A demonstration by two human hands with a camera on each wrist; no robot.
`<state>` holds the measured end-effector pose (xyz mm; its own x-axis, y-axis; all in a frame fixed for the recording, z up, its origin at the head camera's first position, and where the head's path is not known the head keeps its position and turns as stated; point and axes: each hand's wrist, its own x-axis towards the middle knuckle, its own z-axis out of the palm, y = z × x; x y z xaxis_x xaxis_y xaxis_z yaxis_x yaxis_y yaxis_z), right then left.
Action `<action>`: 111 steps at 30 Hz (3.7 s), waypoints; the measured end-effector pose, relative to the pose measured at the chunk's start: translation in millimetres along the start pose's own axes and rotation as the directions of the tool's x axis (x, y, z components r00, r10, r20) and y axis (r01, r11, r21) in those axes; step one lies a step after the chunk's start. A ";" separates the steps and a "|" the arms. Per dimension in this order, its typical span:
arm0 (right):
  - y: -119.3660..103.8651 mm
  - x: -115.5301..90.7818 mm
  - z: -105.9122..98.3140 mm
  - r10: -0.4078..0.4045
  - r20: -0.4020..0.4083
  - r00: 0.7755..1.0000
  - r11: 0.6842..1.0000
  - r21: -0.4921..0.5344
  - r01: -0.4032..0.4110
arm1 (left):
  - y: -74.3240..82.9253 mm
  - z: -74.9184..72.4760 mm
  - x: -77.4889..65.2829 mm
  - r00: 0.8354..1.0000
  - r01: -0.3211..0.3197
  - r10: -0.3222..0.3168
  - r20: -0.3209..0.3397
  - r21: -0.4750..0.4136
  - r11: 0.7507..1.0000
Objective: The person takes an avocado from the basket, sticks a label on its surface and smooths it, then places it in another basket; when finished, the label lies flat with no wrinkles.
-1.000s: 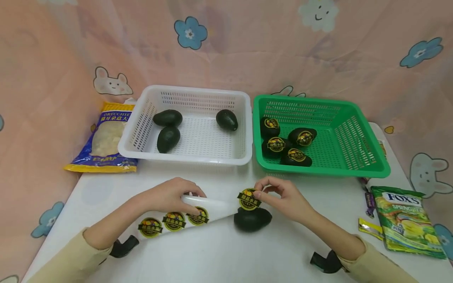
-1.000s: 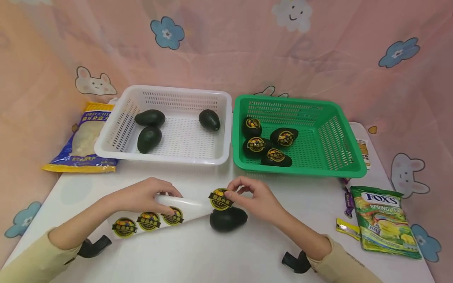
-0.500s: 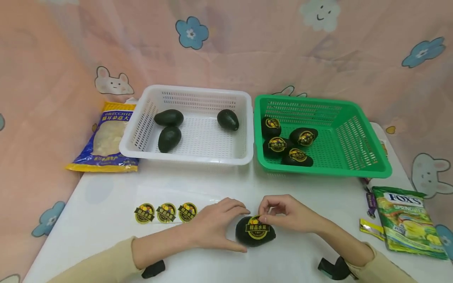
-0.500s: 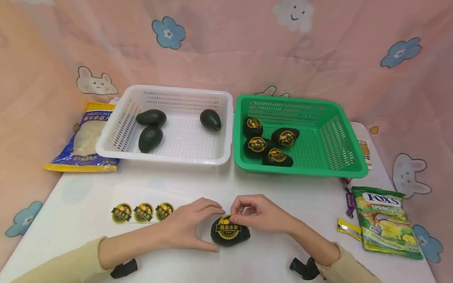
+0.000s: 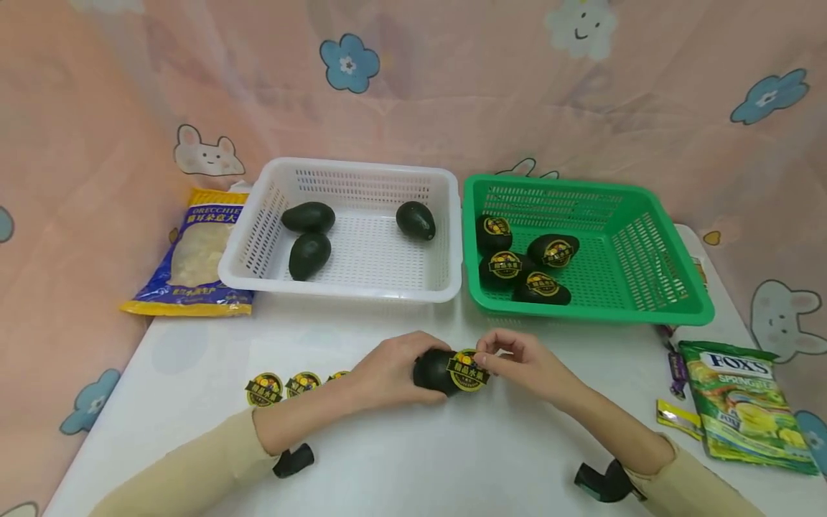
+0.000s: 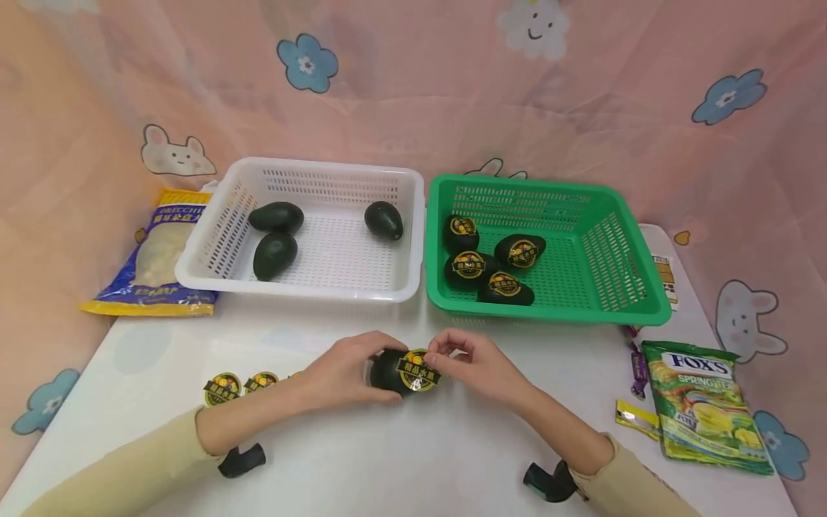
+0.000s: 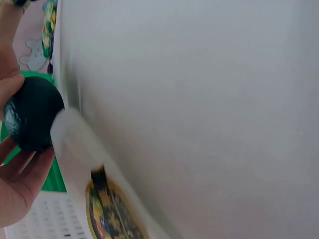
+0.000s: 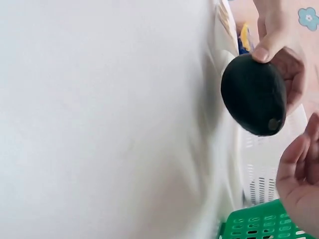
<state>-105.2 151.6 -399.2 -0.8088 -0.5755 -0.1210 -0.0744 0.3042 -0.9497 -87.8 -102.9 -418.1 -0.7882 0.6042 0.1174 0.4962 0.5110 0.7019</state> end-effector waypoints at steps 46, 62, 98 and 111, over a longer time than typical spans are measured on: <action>33.5 29.2 -0.1 -0.303 0.079 0.950 0.867 -0.391 0.309 | -17.5 2.3 9.1 0.987 -0.133 0.145 -0.069 0.157 0.979; 13.7 4.9 -17.7 0.420 -0.226 0.879 0.719 0.674 -0.170 | 36.4 -53.5 101.0 0.962 -0.261 0.266 -0.052 0.096 0.961; -98.9 84.5 -19.1 -0.079 0.185 0.980 0.995 0.077 0.066 | -58.4 -52.6 -11.2 0.888 0.332 -0.458 0.037 -0.741 0.584; -127.0 270.3 -38.3 0.209 0.071 0.975 0.933 -0.314 -0.177 | -56.1 -51.3 -9.1 0.825 0.299 -0.564 -0.036 -0.819 0.489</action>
<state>-336.7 -13.5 -300.2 -0.7629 -0.5518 -0.3369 -0.1092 0.6236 -0.7741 -127.1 -168.5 -422.5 -0.9430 0.1882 -0.2743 -0.2915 -0.0702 0.9540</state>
